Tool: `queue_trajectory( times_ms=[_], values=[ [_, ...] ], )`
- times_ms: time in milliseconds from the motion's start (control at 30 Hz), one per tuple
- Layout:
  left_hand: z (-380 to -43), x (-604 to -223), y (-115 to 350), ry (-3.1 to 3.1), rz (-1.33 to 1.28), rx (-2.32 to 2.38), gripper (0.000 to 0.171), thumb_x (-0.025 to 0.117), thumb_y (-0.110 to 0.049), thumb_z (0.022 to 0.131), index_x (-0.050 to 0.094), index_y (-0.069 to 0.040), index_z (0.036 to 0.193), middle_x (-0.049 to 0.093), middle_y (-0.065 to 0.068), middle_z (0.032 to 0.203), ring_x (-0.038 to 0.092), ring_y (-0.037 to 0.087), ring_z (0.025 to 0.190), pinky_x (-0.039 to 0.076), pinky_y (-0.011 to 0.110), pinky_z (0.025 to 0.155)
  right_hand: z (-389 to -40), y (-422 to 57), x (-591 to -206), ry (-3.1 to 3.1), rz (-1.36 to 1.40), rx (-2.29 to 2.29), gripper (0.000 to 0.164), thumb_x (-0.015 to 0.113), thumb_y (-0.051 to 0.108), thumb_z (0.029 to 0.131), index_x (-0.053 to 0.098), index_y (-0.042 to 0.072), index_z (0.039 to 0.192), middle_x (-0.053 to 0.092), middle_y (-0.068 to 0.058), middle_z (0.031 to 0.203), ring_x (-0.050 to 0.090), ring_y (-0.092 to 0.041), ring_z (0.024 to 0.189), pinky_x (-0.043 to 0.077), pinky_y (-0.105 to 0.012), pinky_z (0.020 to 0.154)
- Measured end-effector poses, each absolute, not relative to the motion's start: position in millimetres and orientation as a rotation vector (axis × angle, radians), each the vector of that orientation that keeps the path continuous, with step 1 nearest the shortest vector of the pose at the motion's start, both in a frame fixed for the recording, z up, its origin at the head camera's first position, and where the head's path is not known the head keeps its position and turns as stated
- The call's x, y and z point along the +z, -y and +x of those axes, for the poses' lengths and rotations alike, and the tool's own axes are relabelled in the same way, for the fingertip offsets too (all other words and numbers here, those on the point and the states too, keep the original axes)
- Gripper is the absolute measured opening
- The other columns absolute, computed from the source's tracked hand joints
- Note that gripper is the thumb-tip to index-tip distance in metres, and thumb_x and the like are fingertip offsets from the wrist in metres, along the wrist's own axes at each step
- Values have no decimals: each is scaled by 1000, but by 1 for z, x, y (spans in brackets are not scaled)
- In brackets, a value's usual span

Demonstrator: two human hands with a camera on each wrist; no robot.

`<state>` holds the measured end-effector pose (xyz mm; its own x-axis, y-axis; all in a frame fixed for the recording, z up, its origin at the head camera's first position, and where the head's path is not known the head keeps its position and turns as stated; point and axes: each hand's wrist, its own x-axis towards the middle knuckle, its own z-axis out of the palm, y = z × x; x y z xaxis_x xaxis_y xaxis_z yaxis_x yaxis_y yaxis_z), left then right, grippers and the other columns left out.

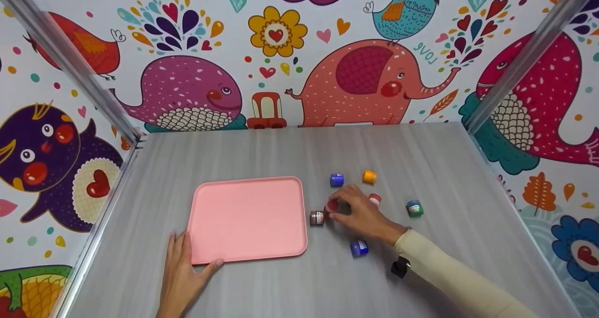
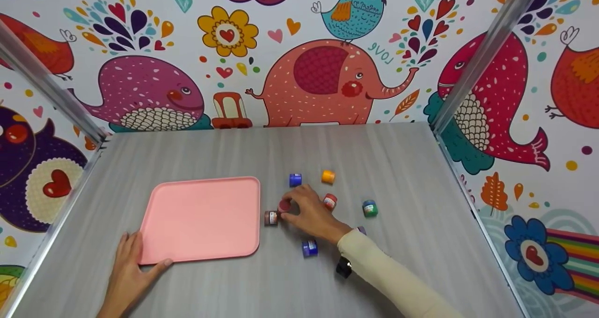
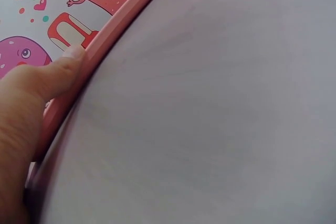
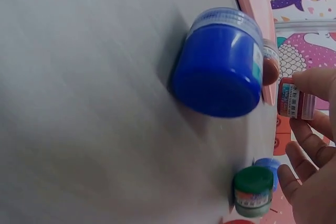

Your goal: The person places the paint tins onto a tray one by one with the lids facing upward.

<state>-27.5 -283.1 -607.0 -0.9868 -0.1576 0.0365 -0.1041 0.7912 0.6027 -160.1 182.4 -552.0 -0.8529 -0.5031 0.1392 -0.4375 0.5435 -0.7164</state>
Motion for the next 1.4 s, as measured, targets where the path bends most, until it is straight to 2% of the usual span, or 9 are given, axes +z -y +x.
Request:
queue_trajectory(
  times_ms=[167, 433, 700, 900, 1133, 1400],
  values=[
    [-25, -611, 283, 2816, 149, -962, 126, 96, -50, 82, 28, 16, 165, 32, 38, 168, 14, 58, 162, 19, 74, 128, -161, -175, -554, -2699, -899, -1202, 31, 86, 22, 100, 74, 15, 127, 65, 8, 118, 56, -15, 116, 56, -34, 100],
    [-25, -610, 284, 2836, 166, -975, 127, 94, -55, 84, 27, 15, 166, 28, 37, 171, 12, 56, 164, 19, 75, 127, -160, -160, -554, -2655, -912, -1198, 33, 85, 23, 100, 74, 13, 130, 64, 10, 119, 57, -15, 118, 56, -37, 103],
    [-26, -609, 284, 2858, 183, -977, 129, 93, -57, 84, 26, 15, 167, 26, 37, 172, 11, 57, 164, 19, 76, 127, -163, -142, -556, -2581, -1018, -1241, 31, 84, 19, 101, 74, 9, 129, 67, 6, 116, 58, -30, 118, 56, -45, 98],
    [-26, -607, 284, 2889, 211, -974, 131, 90, -63, 84, 23, 12, 169, 24, 35, 174, 8, 55, 165, 18, 77, 127, -162, -131, -554, -2562, -1060, -1233, 31, 83, 20, 102, 74, 9, 129, 66, 6, 118, 56, -21, 118, 55, -38, 99],
    [-24, -610, 284, 2834, 162, -934, 127, 94, -55, 83, 28, 16, 166, 30, 38, 170, 13, 58, 164, 21, 77, 126, -161, -116, -555, -2551, -1091, -1211, 30, 84, 18, 100, 74, 12, 128, 66, 4, 120, 54, -17, 120, 55, -36, 100],
    [-25, -608, 282, 2895, 220, -983, 133, 89, -65, 84, 21, 11, 170, 22, 34, 176, 5, 54, 167, 15, 76, 128, -160, -100, -559, -2515, -1134, -1243, 30, 84, 15, 100, 73, 11, 128, 66, 0, 117, 57, -28, 119, 56, -42, 97]
  ],
)
